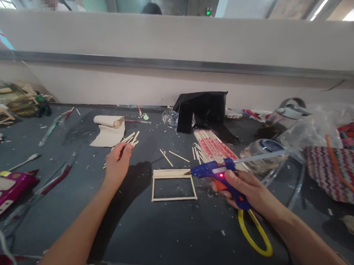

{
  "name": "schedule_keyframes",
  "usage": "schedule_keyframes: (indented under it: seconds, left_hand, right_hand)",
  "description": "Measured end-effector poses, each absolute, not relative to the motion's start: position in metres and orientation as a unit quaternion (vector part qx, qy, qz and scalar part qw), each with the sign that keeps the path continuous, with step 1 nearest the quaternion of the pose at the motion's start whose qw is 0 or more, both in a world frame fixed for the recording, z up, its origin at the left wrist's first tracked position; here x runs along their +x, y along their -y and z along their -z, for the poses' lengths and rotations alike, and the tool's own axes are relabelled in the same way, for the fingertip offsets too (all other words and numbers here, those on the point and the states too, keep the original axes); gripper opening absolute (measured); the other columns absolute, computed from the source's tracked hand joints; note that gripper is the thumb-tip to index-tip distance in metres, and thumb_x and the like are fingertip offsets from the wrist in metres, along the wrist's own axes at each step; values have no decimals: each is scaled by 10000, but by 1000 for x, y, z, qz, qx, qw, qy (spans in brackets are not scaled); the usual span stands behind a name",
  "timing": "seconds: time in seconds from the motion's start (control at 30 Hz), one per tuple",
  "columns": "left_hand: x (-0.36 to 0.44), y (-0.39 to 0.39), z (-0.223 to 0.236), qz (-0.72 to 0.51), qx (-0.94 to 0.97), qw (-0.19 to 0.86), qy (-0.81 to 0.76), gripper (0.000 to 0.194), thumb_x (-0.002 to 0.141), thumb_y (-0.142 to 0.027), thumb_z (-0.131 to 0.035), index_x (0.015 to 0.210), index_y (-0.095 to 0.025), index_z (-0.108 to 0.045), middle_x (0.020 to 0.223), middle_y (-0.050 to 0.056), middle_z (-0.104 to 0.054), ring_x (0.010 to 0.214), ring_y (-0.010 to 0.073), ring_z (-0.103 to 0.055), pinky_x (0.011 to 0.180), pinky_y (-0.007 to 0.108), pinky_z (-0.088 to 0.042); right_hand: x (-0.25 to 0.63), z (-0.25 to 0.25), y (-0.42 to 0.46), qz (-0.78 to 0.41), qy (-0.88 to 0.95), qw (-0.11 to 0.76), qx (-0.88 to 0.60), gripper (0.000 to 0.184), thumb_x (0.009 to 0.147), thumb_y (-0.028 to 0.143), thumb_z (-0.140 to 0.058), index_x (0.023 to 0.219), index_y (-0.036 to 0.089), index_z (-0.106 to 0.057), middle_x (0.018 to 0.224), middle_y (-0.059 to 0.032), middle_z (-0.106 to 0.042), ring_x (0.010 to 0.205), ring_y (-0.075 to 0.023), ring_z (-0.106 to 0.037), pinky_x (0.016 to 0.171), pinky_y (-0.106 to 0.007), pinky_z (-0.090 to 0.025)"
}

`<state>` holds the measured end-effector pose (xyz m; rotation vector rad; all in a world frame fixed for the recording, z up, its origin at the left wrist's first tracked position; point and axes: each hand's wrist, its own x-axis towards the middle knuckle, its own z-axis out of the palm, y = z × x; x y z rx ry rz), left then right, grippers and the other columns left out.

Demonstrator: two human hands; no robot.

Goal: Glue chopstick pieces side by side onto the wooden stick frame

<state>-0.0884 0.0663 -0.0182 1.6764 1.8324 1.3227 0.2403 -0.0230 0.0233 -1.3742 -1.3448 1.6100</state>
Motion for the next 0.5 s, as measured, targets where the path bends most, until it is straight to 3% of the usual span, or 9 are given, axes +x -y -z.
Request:
schedule_keyframes:
  seconds: [0.13,0.5]
  left_hand:
    - [-89,-67,19,-467,587,179,-637,272,848,-403,-458,831,-199,-637,572,-42,-502,546,124,-464,524,228,-345]
    - [-85,-64,12,-460,595,175,-636,262,854,-369,-454,825,-188,-641,627,-29,-553,603,138,-507,577,230,-376]
  right_hand:
    - [204,-28,19,-587,557,264,-525,562,829,673,-447,793,133,-600,604,21,-436,476,-63,-406,424,-178,-349]
    - [162,-11,3,-513,642,236,-518,593,853,685,-359,680,159,-572,573,16,-443,470,-80,-451,414,-178,-348]
